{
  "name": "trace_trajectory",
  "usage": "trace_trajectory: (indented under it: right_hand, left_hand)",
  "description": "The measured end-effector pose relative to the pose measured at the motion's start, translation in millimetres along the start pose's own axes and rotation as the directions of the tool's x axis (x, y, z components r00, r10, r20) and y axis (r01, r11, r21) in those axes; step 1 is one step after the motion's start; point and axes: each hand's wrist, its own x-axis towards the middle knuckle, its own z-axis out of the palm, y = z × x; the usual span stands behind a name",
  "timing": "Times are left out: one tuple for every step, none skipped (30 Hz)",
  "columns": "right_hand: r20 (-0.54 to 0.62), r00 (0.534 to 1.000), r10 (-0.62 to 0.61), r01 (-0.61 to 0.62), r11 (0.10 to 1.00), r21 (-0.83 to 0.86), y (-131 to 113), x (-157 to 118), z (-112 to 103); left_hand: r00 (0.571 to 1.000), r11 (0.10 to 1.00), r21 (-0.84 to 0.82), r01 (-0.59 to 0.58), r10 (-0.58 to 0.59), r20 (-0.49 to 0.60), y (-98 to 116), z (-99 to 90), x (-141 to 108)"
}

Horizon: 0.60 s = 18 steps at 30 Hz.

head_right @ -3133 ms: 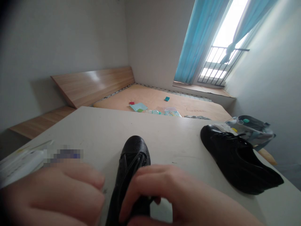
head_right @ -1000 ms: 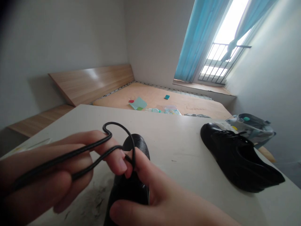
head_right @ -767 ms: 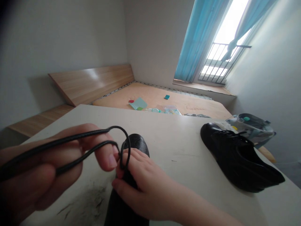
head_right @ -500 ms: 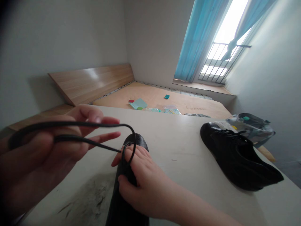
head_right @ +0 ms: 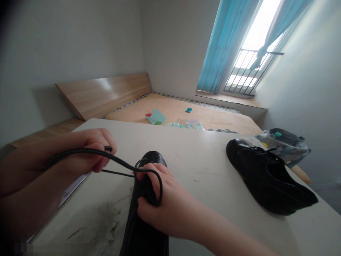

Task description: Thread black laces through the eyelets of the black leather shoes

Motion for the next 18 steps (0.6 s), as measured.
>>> trace_trajectory:
  right_hand:
    - [0.004,1.0,0.018,-0.018,1.0,0.001,-1,0,0]
    - [0.011,0.999,0.04,-0.04,0.999,-0.001,-2,-1,-1]
    - [0.019,0.998,0.063,-0.063,0.998,-0.008,-3,-1,-1]
    - [0.02,0.996,0.084,-0.083,0.996,-0.019,-4,-1,-2]
    - [0.017,0.995,0.101,-0.1,0.995,-0.029,-6,-1,-2]
    - [0.015,0.993,0.114,-0.114,0.993,-0.035,-7,-1,-3]
    - [0.015,0.992,0.126,-0.126,0.991,-0.034,-7,-1,-3]
    - [0.018,0.991,0.132,-0.132,0.991,-0.03,-7,-1,-4]
    - [0.024,0.991,0.135,-0.134,0.991,-0.025,-7,-1,-6]
    - [0.038,0.991,0.132,-0.131,0.991,-0.023,-6,-2,-7]
    - [0.06,0.991,0.122,-0.121,0.992,-0.023,-4,-2,-9]
    - [0.085,0.991,0.105,-0.104,0.994,-0.024,-3,-3,-11]
    - [0.112,0.99,0.083,-0.08,0.996,-0.023,-1,-3,-13]
    - [0.137,0.989,0.058,-0.056,0.998,-0.021,0,-3,-15]
    - [0.156,0.987,0.037,-0.035,0.999,-0.015,1,-2,-16]
    - [0.166,0.986,0.021,-0.02,1.0,-0.009,2,-2,-17]
    - [0.164,0.986,0.014,-0.013,1.0,-0.006,3,-1,-16]
    - [0.15,0.989,0.012,-0.011,1.0,-0.008,3,-1,-15]
  left_hand:
    - [0.999,0.998,0.048,-0.041,0.043,-0.028,0,1.3,1]
    - [0.999,0.993,0.11,-0.049,0.051,-0.015,0,2.6,3]
    - [0.999,0.985,0.168,-0.048,0.049,-0.001,0,3.5,5]
    - [0.999,0.973,0.228,-0.026,0.019,0.033,0,4.1,6]
    - [0.998,0.962,0.273,-0.007,-0.008,0.055,0,4.4,8]
    - [0.998,0.953,0.303,0.002,-0.022,0.064,0,4.4,9]
    - [0.997,0.946,0.324,0.001,-0.024,0.069,-2,4.3,10]
    - [0.997,0.94,0.34,-0.007,-0.019,0.072,-4,4.3,10]
    - [0.998,0.935,0.354,-0.025,0.0,0.07,-6,4.4,10]
    - [0.997,0.928,0.37,-0.05,0.027,0.066,-8,4.7,9]
    - [0.997,0.917,0.393,-0.072,0.051,0.064,-11,5.2,9]
    - [0.995,0.904,0.419,-0.09,0.069,0.065,-13,5.8,8]
    - [0.995,0.89,0.444,-0.101,0.077,0.07,-15,6.3,8]
    - [0.994,0.876,0.47,-0.106,0.079,0.076,-16,6.5,8]
    - [0.994,0.86,0.499,-0.108,0.078,0.082,-17,6.3,8]
    - [0.994,0.841,0.532,-0.104,0.07,0.083,-18,5.5,9]
    - [0.994,0.82,0.562,-0.104,0.076,0.073,-18,4.3,10]
    - [0.994,0.802,0.589,-0.105,0.09,0.055,-18,2.6,10]
